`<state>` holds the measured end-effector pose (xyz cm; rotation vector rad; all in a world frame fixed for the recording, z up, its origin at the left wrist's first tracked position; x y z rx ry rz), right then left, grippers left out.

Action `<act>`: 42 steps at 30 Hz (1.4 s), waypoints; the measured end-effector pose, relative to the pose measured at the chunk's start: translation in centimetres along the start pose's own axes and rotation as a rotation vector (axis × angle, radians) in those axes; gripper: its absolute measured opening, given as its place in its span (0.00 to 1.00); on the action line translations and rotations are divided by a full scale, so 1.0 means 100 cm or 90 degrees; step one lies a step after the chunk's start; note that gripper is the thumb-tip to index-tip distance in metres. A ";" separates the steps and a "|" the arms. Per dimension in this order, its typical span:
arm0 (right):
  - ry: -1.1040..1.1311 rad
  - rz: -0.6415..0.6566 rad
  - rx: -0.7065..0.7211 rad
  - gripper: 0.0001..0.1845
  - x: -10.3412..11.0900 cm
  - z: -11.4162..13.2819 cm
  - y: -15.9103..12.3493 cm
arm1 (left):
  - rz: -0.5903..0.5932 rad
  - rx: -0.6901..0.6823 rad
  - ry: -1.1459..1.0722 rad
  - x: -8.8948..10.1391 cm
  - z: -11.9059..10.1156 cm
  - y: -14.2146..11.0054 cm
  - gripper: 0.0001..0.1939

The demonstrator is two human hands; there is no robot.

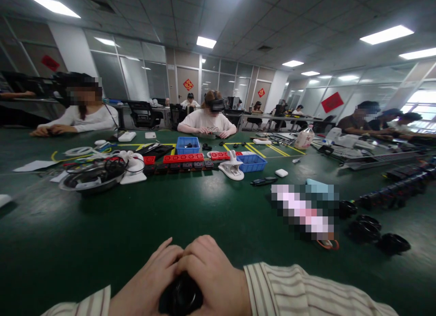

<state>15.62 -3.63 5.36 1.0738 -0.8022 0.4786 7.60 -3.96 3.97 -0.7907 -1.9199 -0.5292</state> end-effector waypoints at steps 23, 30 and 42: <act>0.023 0.062 0.177 0.15 -0.004 0.024 -0.002 | -0.029 -0.052 -0.014 0.007 -0.001 -0.002 0.28; -0.016 -0.028 -0.018 0.34 -0.004 0.000 -0.004 | -0.050 0.027 0.019 0.004 0.007 0.000 0.21; -0.013 0.137 0.139 0.13 -0.005 0.022 -0.002 | -0.020 0.006 -0.037 0.002 0.003 0.005 0.18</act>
Point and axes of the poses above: each hand's wrist, its own y-axis towards the middle knuckle, its own x-axis out of the back of the hand, z = x × y, the point moved 7 cm from there along y, towards the middle knuckle
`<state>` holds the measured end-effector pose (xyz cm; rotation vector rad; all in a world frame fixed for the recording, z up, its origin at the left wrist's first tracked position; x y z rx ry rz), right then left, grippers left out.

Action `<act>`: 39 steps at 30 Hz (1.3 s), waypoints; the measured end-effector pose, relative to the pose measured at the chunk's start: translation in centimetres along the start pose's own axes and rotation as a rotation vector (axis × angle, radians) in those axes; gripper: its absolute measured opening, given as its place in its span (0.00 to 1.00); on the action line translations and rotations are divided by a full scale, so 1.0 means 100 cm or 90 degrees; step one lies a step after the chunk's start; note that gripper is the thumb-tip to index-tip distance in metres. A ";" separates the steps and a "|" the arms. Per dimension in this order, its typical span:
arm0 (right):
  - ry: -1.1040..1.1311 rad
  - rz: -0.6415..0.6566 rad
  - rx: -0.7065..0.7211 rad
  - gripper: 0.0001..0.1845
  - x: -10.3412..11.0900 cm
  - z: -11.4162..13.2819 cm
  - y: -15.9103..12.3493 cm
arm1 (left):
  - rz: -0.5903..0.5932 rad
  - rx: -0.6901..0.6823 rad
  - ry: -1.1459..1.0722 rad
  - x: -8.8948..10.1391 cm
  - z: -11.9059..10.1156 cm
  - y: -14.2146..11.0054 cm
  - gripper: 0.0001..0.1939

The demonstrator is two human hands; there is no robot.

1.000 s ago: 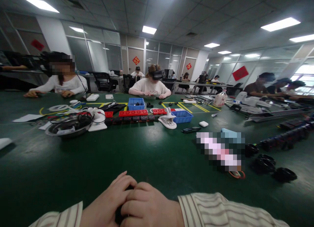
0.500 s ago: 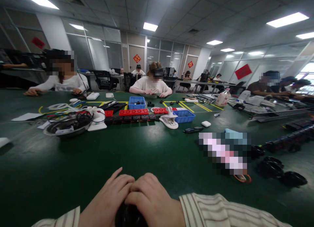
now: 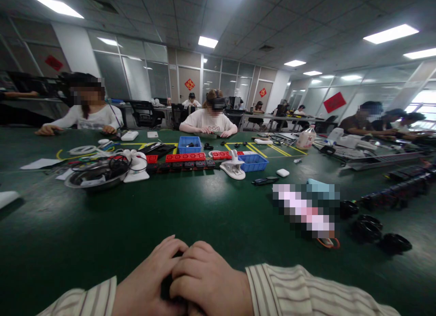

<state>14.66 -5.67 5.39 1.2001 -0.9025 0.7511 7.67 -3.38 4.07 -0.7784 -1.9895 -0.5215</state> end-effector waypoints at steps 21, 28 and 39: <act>-0.004 -0.092 -0.137 0.27 0.003 -0.017 -0.001 | 0.027 0.026 0.008 0.002 0.000 0.002 0.17; 0.025 -0.054 0.059 0.08 0.007 0.004 -0.001 | 0.031 0.023 -0.015 -0.001 0.003 0.000 0.19; 0.069 -0.251 -0.079 0.31 0.029 -0.015 -0.001 | -0.005 0.006 -0.013 0.003 0.004 -0.002 0.27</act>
Point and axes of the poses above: each hand's wrist, its own y-axis towards the middle knuckle, its own x-axis out of the back of the hand, z = x × y, the point moved 7 cm from there along y, towards the middle knuckle
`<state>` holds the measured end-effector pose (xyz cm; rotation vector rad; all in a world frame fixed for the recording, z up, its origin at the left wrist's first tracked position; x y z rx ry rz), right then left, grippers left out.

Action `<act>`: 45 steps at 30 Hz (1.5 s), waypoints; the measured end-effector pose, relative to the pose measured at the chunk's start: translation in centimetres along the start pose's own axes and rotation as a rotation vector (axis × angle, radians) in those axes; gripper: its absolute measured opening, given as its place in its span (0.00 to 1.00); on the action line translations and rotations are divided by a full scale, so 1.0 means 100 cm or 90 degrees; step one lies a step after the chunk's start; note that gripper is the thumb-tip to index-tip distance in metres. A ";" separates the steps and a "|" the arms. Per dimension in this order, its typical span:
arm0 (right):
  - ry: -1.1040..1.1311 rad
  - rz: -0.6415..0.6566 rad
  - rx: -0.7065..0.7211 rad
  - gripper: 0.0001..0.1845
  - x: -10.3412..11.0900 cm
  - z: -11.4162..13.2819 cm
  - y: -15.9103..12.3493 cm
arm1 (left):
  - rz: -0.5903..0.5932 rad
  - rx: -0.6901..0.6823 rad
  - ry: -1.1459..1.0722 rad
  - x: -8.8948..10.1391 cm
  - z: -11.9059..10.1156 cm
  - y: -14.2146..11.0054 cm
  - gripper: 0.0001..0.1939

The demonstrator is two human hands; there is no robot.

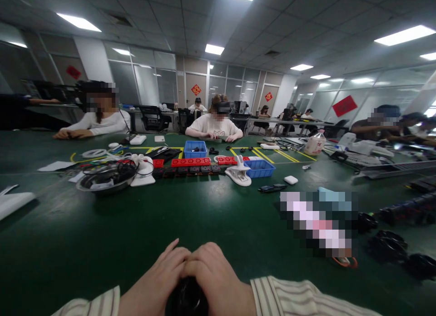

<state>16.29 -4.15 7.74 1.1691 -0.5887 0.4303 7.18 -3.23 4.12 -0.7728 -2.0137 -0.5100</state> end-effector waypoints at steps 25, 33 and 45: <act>-0.049 0.021 0.042 0.25 0.002 0.004 0.003 | 0.094 0.064 0.013 0.006 -0.009 0.004 0.25; -0.098 0.023 -0.026 0.32 -0.012 -0.009 -0.005 | 0.078 0.064 -0.004 0.006 -0.001 0.005 0.25; -0.071 0.114 0.140 0.14 -0.010 0.016 -0.005 | 0.015 0.036 -0.015 -0.001 0.001 0.005 0.24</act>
Point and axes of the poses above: each hand's wrist, its own y-axis towards the middle knuckle, its own x-axis out of the back of the hand, z = x × y, the point moved 7 cm from there along y, towards the middle knuckle
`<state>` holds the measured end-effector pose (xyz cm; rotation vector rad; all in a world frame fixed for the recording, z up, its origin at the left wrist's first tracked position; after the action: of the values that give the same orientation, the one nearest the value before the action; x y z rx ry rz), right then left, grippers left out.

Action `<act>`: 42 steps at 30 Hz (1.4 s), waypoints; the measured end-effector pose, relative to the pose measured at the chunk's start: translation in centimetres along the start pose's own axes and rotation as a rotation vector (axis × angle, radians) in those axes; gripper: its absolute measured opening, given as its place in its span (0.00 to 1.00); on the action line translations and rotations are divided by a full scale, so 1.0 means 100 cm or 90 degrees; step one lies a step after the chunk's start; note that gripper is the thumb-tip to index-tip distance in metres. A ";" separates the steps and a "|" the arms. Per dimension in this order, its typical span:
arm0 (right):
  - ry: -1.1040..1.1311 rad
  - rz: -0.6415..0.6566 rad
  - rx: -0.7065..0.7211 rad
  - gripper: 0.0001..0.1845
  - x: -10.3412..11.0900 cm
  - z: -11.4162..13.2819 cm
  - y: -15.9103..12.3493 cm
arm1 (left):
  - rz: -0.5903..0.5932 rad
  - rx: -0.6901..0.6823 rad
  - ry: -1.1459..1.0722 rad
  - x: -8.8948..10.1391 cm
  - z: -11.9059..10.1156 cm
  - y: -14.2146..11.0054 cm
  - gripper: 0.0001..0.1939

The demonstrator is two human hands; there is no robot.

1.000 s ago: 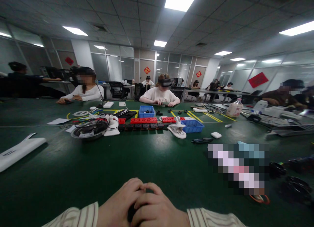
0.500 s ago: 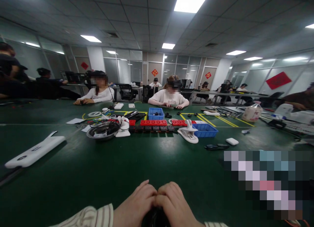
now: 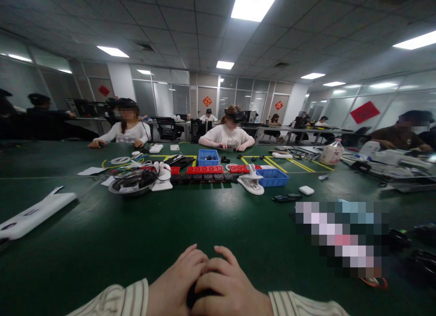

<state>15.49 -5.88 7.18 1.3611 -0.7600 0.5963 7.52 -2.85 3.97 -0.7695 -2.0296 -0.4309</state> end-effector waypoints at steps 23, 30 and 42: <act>0.014 0.072 -0.094 0.12 -0.030 -0.028 -0.011 | -0.006 0.029 0.010 0.000 0.012 0.001 0.12; 0.011 0.023 0.045 0.10 -0.016 -0.006 -0.006 | -0.031 -0.014 0.027 -0.002 0.010 -0.002 0.22; -0.030 -0.032 -0.186 0.28 -0.019 -0.026 -0.011 | -0.049 -0.017 0.038 0.000 0.004 -0.008 0.21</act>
<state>15.46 -3.33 4.87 1.1232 -0.8143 0.3975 6.78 -3.23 3.78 -0.6882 -2.0068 -0.5196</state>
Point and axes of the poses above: each hand's wrist, its own y-axis towards the middle knuckle, its own x-axis out of the back of the hand, z = x × y, the point moved 7 cm from there along y, towards the middle knuckle
